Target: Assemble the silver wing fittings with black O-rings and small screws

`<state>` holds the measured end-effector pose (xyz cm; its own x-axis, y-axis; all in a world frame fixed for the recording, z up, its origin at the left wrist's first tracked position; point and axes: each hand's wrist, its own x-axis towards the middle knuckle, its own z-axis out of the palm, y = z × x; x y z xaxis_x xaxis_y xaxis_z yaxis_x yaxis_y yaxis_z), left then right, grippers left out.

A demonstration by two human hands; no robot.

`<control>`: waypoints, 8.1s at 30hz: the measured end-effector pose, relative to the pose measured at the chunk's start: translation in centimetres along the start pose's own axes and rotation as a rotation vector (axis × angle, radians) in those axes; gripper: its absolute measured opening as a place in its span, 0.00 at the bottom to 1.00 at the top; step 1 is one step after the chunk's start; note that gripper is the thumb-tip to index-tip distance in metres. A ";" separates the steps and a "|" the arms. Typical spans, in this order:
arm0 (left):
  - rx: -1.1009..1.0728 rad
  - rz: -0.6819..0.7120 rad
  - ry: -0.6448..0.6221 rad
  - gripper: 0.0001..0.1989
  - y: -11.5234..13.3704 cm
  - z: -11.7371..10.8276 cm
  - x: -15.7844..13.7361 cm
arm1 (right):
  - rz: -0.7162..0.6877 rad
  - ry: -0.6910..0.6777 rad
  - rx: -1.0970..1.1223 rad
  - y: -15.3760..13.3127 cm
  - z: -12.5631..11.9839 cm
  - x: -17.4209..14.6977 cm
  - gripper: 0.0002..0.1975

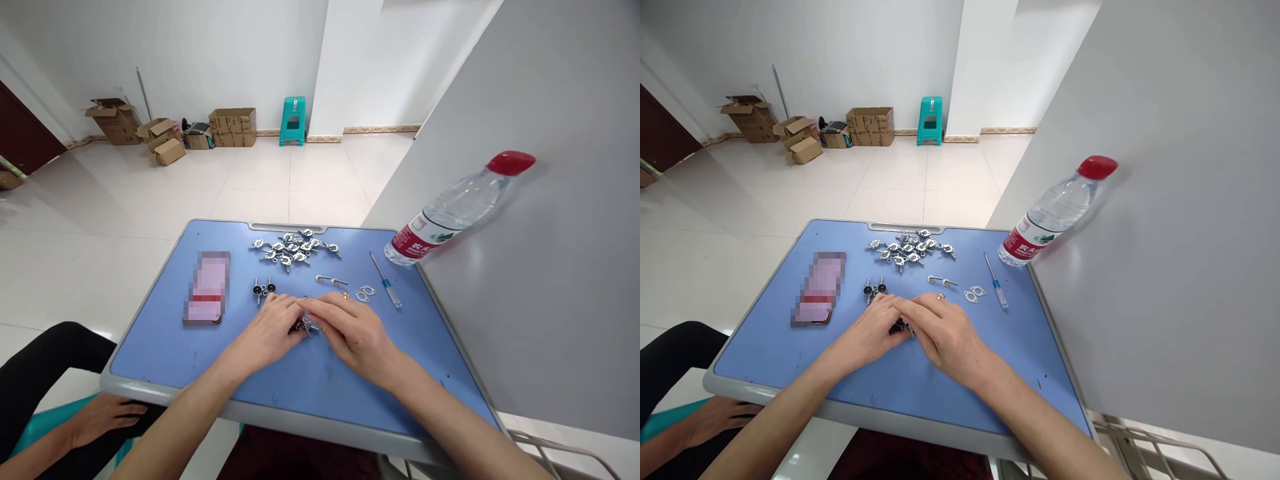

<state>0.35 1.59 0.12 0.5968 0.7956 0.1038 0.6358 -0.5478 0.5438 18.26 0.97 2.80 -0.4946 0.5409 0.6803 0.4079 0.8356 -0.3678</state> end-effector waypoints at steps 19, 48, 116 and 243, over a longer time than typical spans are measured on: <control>0.006 0.017 0.001 0.03 0.2 0.1 0.0 | 0.097 0.018 -0.007 -0.3 0.8 0.0 0.10; -0.059 -0.054 -0.075 0.10 0.7 -1.6 -0.3 | 0.048 -0.064 0.004 0.1 -0.5 -0.2 0.19; 0.130 0.035 -0.029 0.05 0.5 -0.4 -0.1 | 0.116 -0.051 0.043 0.8 -1.6 -0.4 0.08; 0.044 -0.130 0.179 0.16 -0.3 0.2 -3.6 | 0.200 0.220 -0.014 3.0 -1.4 -0.7 0.07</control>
<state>-1.89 -1.18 -0.61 0.4145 0.8913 0.1836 0.7246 -0.4453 0.5259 20.87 3.01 2.10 -0.2254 0.6598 0.7168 0.4915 0.7123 -0.5011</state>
